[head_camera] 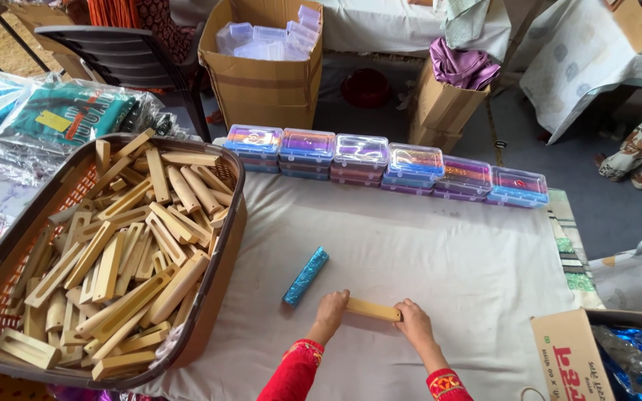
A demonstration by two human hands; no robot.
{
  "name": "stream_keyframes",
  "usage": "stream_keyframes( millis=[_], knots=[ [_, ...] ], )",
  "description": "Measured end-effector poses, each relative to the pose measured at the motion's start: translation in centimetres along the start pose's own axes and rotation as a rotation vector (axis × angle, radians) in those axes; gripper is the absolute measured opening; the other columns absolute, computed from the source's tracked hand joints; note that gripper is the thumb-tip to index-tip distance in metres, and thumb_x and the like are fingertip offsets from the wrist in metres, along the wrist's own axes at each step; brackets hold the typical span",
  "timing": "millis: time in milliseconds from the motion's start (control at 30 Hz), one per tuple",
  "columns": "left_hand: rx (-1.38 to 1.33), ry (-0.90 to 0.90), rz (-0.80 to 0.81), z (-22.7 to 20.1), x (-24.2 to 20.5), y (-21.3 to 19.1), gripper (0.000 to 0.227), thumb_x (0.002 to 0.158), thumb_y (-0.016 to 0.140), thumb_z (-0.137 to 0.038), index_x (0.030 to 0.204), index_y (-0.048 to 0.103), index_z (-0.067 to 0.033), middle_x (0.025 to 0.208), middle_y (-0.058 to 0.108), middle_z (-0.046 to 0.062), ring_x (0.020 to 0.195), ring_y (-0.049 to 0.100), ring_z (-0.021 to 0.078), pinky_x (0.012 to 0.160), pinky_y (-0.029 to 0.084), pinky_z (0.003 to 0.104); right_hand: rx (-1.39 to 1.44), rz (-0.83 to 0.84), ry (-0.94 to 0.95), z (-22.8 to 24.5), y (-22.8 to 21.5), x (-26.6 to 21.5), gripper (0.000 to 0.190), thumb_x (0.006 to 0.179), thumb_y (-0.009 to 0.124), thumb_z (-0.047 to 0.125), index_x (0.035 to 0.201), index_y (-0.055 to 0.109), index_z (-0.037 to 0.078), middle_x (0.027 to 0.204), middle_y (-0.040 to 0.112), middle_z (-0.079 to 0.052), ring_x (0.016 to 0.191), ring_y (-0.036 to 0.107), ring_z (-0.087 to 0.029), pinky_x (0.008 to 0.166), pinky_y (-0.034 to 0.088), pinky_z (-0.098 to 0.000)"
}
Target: Wrapping small wooden incense holders in blue decorative film on a workspace table.
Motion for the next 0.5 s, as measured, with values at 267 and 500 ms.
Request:
stream_keyframes(
  millis=[267, 500],
  knots=[
    [-0.158, -0.035, -0.069, 0.5, -1.3, -3.4, 0.033, 0.080, 0.070, 0.002, 0.109, 0.059, -0.0077, 0.090, 0.073, 0.015, 0.088, 0.071, 0.0382, 0.073, 0.056, 0.049, -0.038, -0.047, -0.041, -3.1, 2.5, -0.3, 0.073, 0.066, 0.092, 0.025, 0.127, 0.054, 0.021, 0.116, 0.061, -0.001, 0.113, 0.061, -0.024, 0.090, 0.056, -0.0397],
    [-0.554, -0.439, -0.297, 6.7, -7.4, -1.0, 0.069, 0.083, 0.069, -0.003, 0.147, 0.047, -0.0196, 0.098, 0.075, 0.010, 0.091, 0.073, 0.0296, 0.081, 0.058, 0.042, -0.103, 0.007, 0.227, -5.2, -0.5, -4.4, 0.148, 0.063, 0.094, 0.057, 0.159, -0.007, 0.008, 0.160, 0.005, -0.040, 0.141, 0.022, -0.053, 0.114, 0.030, -0.0592]
  ],
)
Point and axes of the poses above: each hand's wrist, its own x-axis towards the middle knuckle, its own y-axis out of the palm, z = x × y, the point moved 10 cm from there along x, towards the middle knuckle
